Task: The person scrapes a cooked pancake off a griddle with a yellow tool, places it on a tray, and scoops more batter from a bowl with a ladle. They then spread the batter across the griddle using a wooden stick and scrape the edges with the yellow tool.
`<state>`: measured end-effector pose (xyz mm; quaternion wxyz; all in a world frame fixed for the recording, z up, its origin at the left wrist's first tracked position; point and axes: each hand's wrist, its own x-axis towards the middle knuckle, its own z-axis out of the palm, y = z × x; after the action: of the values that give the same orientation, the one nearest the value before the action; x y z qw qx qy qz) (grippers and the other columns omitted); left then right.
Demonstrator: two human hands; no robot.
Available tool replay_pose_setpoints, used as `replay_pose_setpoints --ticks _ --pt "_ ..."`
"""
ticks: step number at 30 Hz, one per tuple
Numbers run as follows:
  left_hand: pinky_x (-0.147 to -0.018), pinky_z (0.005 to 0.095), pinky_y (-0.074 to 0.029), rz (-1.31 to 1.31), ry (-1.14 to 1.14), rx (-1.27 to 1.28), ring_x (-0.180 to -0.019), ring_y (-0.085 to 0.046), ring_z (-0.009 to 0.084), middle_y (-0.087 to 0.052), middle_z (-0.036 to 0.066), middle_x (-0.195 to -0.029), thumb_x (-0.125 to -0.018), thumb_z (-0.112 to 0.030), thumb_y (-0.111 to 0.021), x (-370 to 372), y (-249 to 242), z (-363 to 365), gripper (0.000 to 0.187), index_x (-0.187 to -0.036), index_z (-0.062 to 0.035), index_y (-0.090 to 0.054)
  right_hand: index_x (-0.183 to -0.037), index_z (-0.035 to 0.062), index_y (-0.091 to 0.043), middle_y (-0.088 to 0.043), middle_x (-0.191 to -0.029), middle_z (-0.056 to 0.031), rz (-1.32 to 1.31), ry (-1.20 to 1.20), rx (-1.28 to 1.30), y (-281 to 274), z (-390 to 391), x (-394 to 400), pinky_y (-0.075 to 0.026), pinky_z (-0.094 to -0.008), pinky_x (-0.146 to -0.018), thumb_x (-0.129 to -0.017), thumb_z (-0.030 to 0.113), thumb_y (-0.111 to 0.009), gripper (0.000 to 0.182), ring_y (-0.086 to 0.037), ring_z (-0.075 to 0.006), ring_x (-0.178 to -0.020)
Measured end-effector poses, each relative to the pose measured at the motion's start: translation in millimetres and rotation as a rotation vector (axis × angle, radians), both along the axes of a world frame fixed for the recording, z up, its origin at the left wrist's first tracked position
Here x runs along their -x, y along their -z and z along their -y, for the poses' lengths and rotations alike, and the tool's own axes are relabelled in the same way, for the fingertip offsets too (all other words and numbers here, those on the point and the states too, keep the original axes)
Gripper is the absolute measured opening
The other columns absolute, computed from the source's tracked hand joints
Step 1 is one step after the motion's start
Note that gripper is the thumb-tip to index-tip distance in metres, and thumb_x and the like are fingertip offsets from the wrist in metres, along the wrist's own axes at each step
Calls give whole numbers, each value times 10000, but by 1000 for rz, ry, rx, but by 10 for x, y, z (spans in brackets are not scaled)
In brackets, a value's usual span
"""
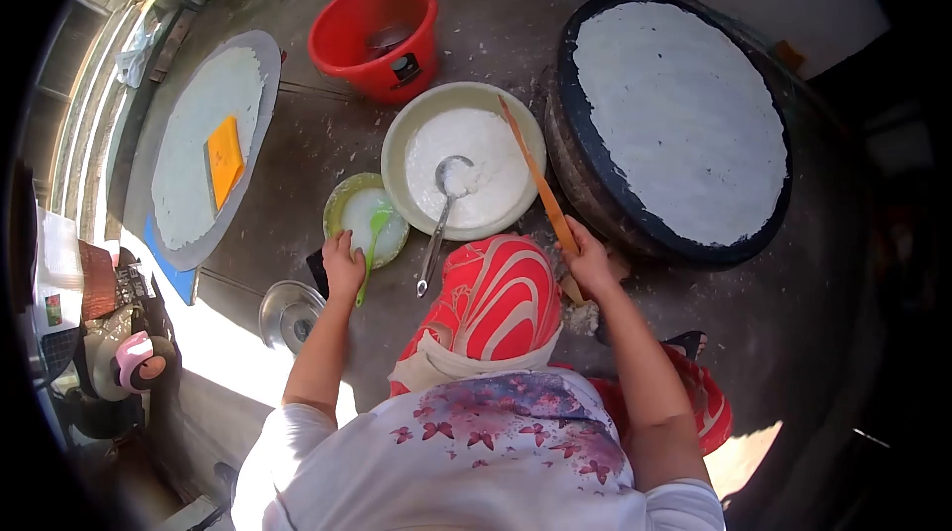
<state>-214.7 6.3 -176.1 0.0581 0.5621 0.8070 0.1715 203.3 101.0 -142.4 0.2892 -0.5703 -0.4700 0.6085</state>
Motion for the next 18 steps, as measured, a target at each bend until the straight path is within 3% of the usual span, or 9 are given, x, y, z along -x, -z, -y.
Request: replay_pose_setpoints --ticks 4,8,9,12,14,16,18 --pt "-939 481 -275 -281 59 -193 -1190 -325 362 -409 147 -1261 -706 -153 -576 -30 -918 -312 463 -1155 -60 -507 -1364 83 -272 -487 -1223 -121 -27 -101 -13 488 -276 286 -433 -254 -822 -786 -70 -510 644 -519 -167 -1033" --pt "-946 510 -227 -467 -22 -330 -1225 -278 365 -376 146 -1296 -732 -184 -576 246 -1391 -549 498 -1205 -71 -467 -1390 112 -197 -418 -1301 -168 -119 -79 57 610 -184 370 -402 -314 -916 -799 -5 -563 705 -441 -242 -1170" --pt "-946 510 -227 -485 -39 -326 -1225 -278 365 -376 146 -1296 -732 -184 -576 386 -1428 -613 498 -1205 -71 -467 -1381 101 -227 -411 -1304 -177 41 -154 -87 641 -154 321 -401 -328 -923 -805 52 -597 686 -432 -252 -1183" --pt "-937 514 -240 -602 -183 -371 -1226 -279 369 -365 165 -1306 -783 -259 -555 904 -1411 -831 495 -1228 -74 -444 -1343 80 -321 -430 -1284 -186 113 -179 -47 914 -22 12 -422 -317 -892 -796 131 -640 635 -500 -251 -1102" --pt "-926 531 -254 -666 -481 -157 -1238 -273 374 -335 188 -1329 -827 -412 -493 1266 -1368 -982 543 -1244 -70 -425 -1257 48 -446 -515 -1195 -177 50 -150 105 959 140 -152 -446 -305 -848 -782 143 -642 522 -568 -231 -989" --pt "-918 542 -270 -434 -736 50 -1222 -308 393 -396 206 -1288 -811 -578 -410 1452 -1421 -1123 660 -1226 -67 -448 -1221 43 -483 -553 -1134 -164 154 -166 136 937 349 -284 -452 -305 -831 -776 138 -629 478 -585 -224 -944" --pt "-914 558 -276 -57 -824 327 -1171 -394 392 -487 198 -1210 -759 -682 -374 1519 -1655 -1194 762 -1203 -72 -475 -1186 38 -519 -592 -1073 -151 271 -138 174 890 525 -450 -458 -305 -813 -770 132 -617 437 -602 -217 -899"
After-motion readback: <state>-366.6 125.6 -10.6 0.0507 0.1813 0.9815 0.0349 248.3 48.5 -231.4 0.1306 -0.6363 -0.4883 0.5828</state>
